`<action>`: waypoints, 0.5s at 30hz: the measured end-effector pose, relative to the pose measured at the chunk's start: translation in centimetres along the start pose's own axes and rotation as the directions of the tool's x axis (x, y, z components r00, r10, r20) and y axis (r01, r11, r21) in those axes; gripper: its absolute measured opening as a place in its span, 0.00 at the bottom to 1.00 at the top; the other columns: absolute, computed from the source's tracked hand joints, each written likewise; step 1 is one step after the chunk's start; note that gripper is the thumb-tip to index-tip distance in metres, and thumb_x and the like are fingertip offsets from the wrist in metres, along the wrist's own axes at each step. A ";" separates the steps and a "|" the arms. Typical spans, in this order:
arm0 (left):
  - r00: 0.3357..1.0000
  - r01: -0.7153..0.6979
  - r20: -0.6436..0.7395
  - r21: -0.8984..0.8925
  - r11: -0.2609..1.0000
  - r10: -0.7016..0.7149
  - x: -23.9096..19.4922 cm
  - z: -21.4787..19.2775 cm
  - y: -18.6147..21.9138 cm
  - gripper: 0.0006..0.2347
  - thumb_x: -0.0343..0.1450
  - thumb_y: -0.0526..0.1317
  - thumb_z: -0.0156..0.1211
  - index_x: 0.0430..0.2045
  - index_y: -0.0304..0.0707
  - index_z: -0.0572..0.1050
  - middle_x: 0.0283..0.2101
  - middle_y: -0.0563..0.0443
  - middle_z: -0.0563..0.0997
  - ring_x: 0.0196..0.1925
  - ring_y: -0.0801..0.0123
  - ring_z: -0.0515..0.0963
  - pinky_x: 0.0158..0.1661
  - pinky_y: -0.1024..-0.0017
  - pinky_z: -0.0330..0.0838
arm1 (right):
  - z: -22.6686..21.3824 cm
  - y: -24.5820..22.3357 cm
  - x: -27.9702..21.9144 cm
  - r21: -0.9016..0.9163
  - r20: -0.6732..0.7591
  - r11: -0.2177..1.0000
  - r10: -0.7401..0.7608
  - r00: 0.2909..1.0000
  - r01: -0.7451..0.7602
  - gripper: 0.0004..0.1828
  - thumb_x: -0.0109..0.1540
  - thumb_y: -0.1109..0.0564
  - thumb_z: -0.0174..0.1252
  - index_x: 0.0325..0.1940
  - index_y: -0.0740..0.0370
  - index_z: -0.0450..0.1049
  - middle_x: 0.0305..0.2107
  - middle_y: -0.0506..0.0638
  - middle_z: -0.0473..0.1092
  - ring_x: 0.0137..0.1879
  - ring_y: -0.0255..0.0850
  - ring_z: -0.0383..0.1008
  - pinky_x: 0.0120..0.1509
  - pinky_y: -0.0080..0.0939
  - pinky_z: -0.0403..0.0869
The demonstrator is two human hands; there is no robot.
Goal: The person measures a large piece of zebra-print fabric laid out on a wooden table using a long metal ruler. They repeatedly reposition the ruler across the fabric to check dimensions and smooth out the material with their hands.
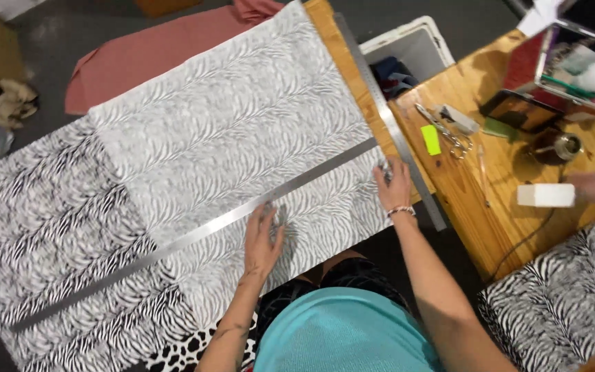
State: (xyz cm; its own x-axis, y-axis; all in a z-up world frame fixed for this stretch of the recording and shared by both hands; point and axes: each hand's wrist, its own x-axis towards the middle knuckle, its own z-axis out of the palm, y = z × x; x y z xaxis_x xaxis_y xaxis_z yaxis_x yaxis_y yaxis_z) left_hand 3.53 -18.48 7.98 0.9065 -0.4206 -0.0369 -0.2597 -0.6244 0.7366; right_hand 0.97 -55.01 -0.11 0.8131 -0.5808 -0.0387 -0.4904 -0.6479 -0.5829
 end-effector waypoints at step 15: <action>0.823 0.412 -0.503 0.207 0.887 -0.265 -10.9 -1.9 -11.2 0.21 0.69 0.41 0.62 0.57 0.36 0.72 0.62 0.29 0.66 0.67 0.39 0.65 0.65 0.46 0.58 | 3.5 -2.0 5.2 -0.348 -0.127 0.841 -0.480 0.868 0.415 0.34 0.53 0.57 0.69 0.64 0.57 0.70 0.58 0.62 0.63 0.64 0.63 0.64 0.61 0.65 0.67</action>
State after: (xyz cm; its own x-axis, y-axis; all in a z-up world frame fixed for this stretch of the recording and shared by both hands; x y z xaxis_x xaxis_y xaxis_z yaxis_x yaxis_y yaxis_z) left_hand -2.86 -5.68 1.44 0.9820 0.1506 0.1138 0.0746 -0.8635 0.4988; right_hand 7.23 -54.98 -2.03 0.9015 -0.2555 0.3495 -0.1844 -0.9570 -0.2239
